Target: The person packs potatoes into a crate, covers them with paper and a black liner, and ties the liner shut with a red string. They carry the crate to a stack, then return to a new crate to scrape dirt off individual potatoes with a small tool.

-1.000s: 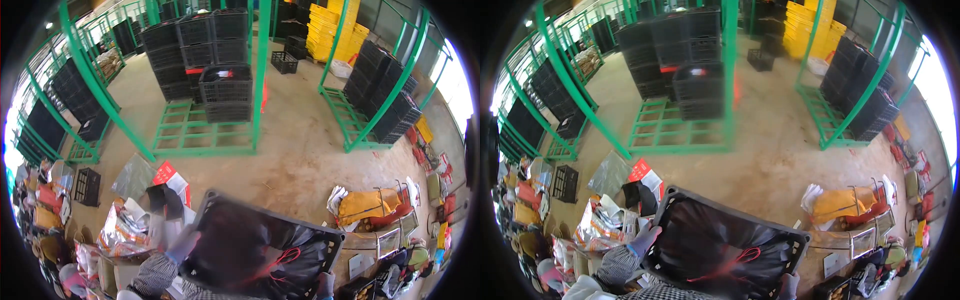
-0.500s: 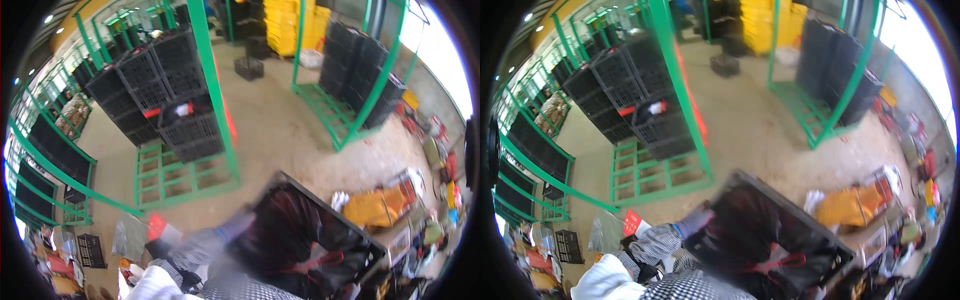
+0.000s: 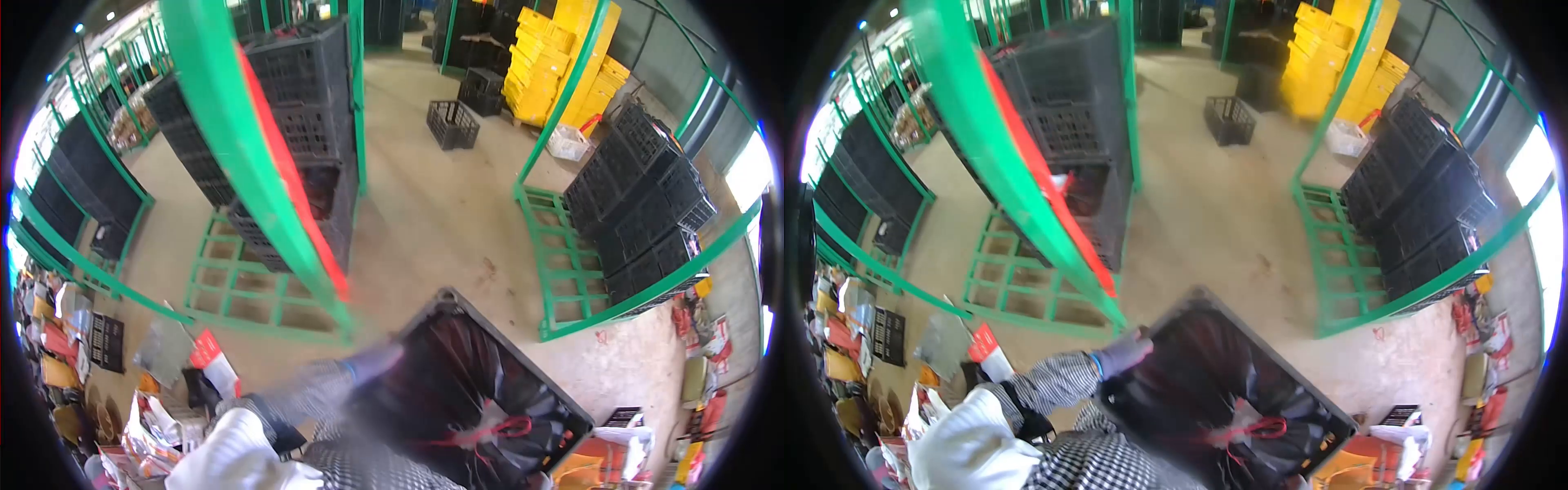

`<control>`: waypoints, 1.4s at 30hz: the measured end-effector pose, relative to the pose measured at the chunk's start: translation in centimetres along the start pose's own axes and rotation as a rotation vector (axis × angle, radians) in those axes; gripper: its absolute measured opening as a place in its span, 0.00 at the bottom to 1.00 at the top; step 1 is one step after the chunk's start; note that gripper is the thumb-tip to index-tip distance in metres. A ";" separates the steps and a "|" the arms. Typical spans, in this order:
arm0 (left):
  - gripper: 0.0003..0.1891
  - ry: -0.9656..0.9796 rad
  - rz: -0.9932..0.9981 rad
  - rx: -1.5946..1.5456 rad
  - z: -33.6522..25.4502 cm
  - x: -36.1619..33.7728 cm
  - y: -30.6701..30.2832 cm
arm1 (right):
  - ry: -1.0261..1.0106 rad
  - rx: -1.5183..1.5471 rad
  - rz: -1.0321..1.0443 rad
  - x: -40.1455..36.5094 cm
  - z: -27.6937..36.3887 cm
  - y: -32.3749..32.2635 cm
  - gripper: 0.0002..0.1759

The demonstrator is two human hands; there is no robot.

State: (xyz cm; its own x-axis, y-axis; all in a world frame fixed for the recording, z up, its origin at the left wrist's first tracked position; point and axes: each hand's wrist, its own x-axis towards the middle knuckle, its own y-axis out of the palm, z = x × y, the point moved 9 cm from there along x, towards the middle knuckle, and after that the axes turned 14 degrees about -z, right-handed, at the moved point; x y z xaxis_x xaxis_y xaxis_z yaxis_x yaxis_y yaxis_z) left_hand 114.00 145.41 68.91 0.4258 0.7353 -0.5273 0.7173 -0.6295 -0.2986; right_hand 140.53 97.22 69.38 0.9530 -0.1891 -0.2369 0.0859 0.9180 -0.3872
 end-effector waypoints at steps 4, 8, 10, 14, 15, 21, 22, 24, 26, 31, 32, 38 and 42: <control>0.12 0.093 -0.210 -0.212 -2.4 13.8 -1.4 | -0.090 -0.067 0.050 7.8 5.3 9.6 0.09; 0.16 -0.040 -0.253 -0.305 -5.1 20.3 -4.3 | -0.407 -0.296 0.366 14.5 15.3 20.2 0.05; 0.13 -0.107 -0.328 -0.383 -6.7 23.4 -6.6 | -0.566 -0.360 0.539 17.4 20.4 28.6 0.04; 0.11 -0.203 -0.564 -0.458 -6.7 27.3 -9.8 | -0.769 -0.388 0.726 21.3 27.4 43.9 0.03; 0.12 -0.230 -0.626 -0.488 -6.4 28.5 -10.7 | -0.520 -0.284 0.696 22.9 28.8 49.3 0.03; 0.15 -0.416 -0.911 -0.814 -2.7 35.7 -9.7 | -0.387 -0.272 1.209 33.9 35.3 84.3 0.08; 0.15 -0.469 -0.926 -0.938 -2.5 36.5 -9.2 | -0.517 -0.389 1.303 26.2 40.5 89.4 0.09; 0.15 -0.583 -0.978 -1.109 -2.1 38.1 -7.9 | -0.505 -0.499 1.341 20.6 43.7 99.6 0.06; 0.16 -0.691 -1.023 -1.267 -0.6 40.8 -5.6 | -0.623 -0.617 1.417 12.6 44.5 108.7 0.02; 0.15 -0.742 -1.231 -1.491 7.4 54.7 1.6 | -0.482 -0.820 1.706 10.2 31.8 131.9 0.05; 0.15 -0.753 -1.285 -1.555 8.6 57.7 2.0 | -0.471 -0.869 1.776 9.8 28.0 136.6 0.05; 0.06 -0.617 -1.360 -0.835 31.9 82.1 11.7 | -0.631 -1.039 1.647 9.1 4.7 161.1 0.09; 0.01 -0.891 -1.545 -1.524 32.3 88.1 9.4 | -0.605 -0.971 1.728 13.2 -9.1 170.7 0.11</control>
State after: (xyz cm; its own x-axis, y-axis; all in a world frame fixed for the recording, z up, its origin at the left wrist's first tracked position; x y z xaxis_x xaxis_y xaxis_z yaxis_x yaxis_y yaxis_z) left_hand 140.44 196.17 -6.02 -0.5796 -0.2056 -0.7885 0.0746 0.9502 -0.3026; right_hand 165.09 248.20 -7.94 -0.1621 0.7740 -0.6121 -0.7585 -0.4945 -0.4244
